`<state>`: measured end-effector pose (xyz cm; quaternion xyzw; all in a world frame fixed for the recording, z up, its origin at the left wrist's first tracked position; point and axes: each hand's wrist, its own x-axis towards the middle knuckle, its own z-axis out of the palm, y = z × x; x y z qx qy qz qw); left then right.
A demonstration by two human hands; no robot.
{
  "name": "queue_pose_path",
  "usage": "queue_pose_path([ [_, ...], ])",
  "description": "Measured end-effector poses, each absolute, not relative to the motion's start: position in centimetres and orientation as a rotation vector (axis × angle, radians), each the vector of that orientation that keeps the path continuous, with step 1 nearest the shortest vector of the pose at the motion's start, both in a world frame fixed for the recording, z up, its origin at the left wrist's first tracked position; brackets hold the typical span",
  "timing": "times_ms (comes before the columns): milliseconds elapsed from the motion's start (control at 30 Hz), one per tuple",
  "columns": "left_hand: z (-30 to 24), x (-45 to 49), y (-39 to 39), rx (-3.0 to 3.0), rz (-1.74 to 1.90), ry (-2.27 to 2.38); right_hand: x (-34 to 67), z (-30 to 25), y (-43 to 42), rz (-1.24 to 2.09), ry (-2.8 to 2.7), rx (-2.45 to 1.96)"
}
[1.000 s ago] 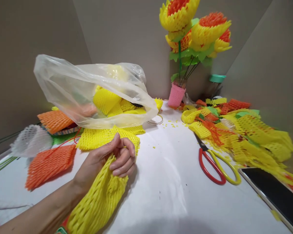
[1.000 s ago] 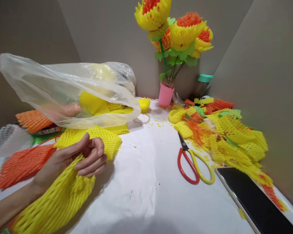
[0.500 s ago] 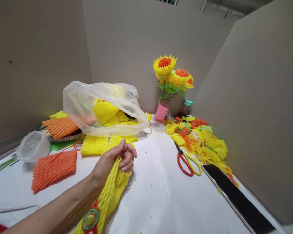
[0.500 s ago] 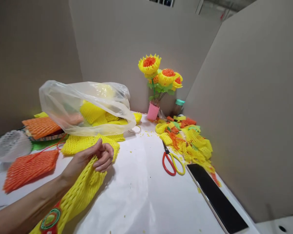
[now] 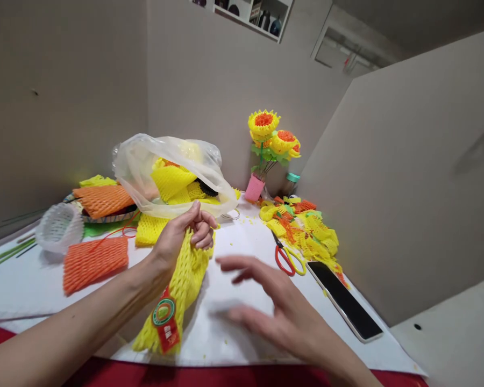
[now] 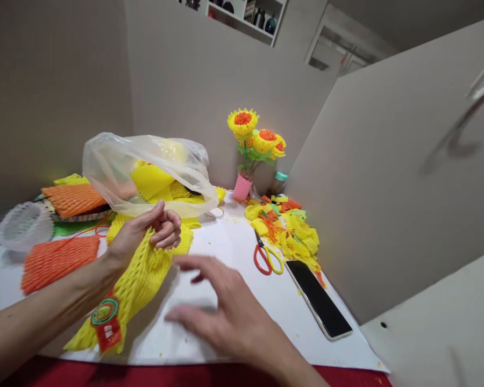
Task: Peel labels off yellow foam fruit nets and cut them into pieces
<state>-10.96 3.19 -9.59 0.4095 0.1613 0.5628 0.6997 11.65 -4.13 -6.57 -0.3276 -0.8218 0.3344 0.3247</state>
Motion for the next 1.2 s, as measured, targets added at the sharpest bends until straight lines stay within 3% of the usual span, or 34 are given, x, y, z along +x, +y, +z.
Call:
queue_pose_path([
  [100,-8.9,-10.8,3.2,0.926,1.31,0.378,8.8,-7.2,-0.2,1.34,-1.859,-0.739],
  [467,-8.3,-8.4,2.9,0.918,1.454,0.532,6.7,-11.2,2.7,1.642,-1.586,-0.775],
  [833,-10.7,-8.3,3.2,1.1,1.324,0.973,10.8,-11.4,5.7,1.121,-1.461,-0.99],
  [1200,-11.2,-8.1,3.8,1.184,1.207,1.083,13.2,-12.7,6.7,1.124,-1.485,-0.939],
])
